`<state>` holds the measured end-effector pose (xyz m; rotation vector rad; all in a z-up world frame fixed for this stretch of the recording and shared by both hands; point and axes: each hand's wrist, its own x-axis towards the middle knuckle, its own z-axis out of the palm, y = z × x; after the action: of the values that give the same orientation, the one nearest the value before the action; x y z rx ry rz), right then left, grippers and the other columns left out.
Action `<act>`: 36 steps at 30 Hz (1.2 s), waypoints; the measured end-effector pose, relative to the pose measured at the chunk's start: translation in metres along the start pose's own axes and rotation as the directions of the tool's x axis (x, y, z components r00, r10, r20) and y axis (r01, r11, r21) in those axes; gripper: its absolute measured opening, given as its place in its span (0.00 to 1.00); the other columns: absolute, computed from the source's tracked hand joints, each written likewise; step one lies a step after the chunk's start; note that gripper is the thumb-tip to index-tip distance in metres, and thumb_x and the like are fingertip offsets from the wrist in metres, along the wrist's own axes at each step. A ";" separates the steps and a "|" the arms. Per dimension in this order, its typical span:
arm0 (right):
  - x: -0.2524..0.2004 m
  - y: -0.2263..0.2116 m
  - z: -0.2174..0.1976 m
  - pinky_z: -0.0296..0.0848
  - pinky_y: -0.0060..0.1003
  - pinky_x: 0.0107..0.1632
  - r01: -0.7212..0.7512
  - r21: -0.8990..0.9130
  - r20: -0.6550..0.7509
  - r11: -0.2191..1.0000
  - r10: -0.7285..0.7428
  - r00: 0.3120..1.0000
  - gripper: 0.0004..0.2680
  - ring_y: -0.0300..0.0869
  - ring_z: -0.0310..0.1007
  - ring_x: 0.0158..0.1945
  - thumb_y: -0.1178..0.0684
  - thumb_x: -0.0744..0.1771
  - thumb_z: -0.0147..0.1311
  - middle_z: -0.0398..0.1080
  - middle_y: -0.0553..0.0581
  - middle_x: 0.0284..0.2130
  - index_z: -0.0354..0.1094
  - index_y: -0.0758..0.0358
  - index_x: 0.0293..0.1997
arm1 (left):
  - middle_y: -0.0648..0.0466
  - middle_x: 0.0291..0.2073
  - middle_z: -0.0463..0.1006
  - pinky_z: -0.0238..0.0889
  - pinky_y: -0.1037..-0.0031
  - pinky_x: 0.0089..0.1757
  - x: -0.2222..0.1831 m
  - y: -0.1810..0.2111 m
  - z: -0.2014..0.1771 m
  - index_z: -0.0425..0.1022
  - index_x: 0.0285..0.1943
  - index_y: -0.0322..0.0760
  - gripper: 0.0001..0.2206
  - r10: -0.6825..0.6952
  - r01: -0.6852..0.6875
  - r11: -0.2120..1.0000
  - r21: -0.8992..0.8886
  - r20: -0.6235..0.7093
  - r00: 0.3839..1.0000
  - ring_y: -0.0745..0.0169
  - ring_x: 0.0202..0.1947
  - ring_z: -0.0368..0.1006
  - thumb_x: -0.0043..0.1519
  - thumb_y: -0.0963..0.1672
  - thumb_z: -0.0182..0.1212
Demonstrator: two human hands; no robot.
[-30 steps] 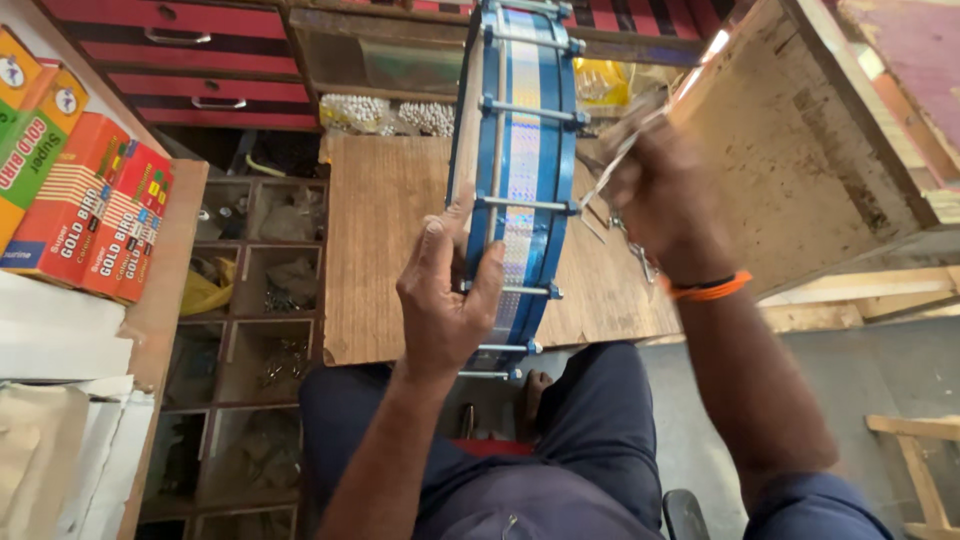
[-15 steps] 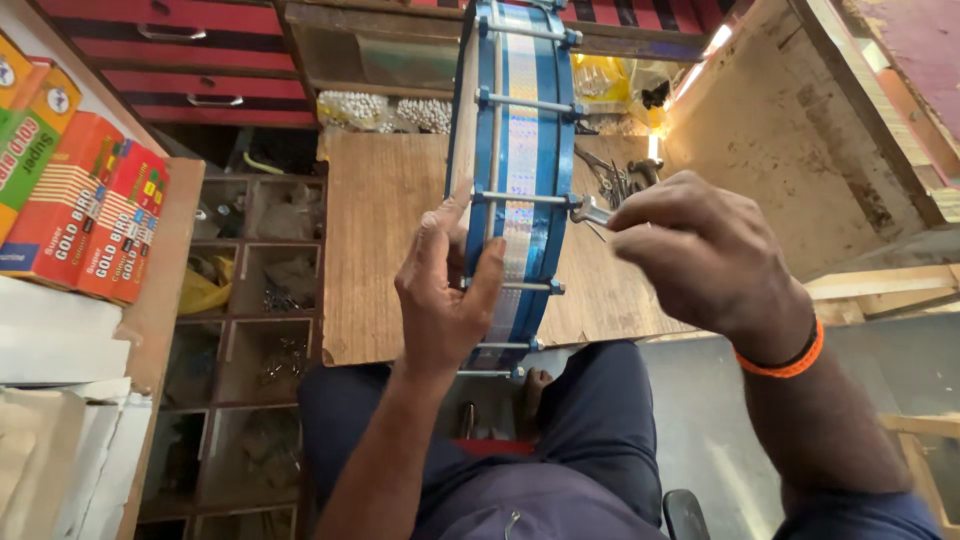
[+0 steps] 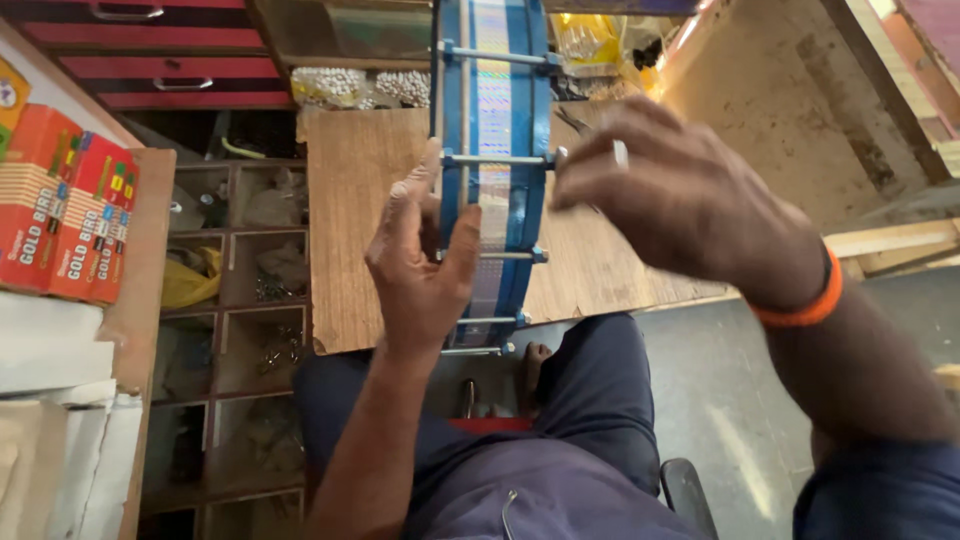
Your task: The person assembles and tunes a blue drum instrument by inserting long bolts into the rim and tightening the nuts using a small wrench at a workbench.
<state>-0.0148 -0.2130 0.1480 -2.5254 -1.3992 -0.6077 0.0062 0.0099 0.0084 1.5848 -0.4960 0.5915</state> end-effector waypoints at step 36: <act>-0.245 -0.071 0.231 0.76 0.32 0.34 -0.618 0.779 0.374 -0.099 0.866 0.332 0.12 0.35 0.74 0.30 0.57 0.71 0.43 0.71 0.54 0.32 0.54 0.64 0.63 | 0.59 0.37 0.66 0.60 0.85 0.37 0.000 -0.012 0.018 0.57 0.77 0.27 0.25 -0.089 0.105 0.966 -0.235 0.079 0.993 0.79 0.33 0.64 0.77 0.43 0.64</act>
<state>-0.1297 -0.2799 -0.1694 -1.7152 0.1880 0.0834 0.0153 -0.0072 -0.0016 1.3940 -0.5166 0.3889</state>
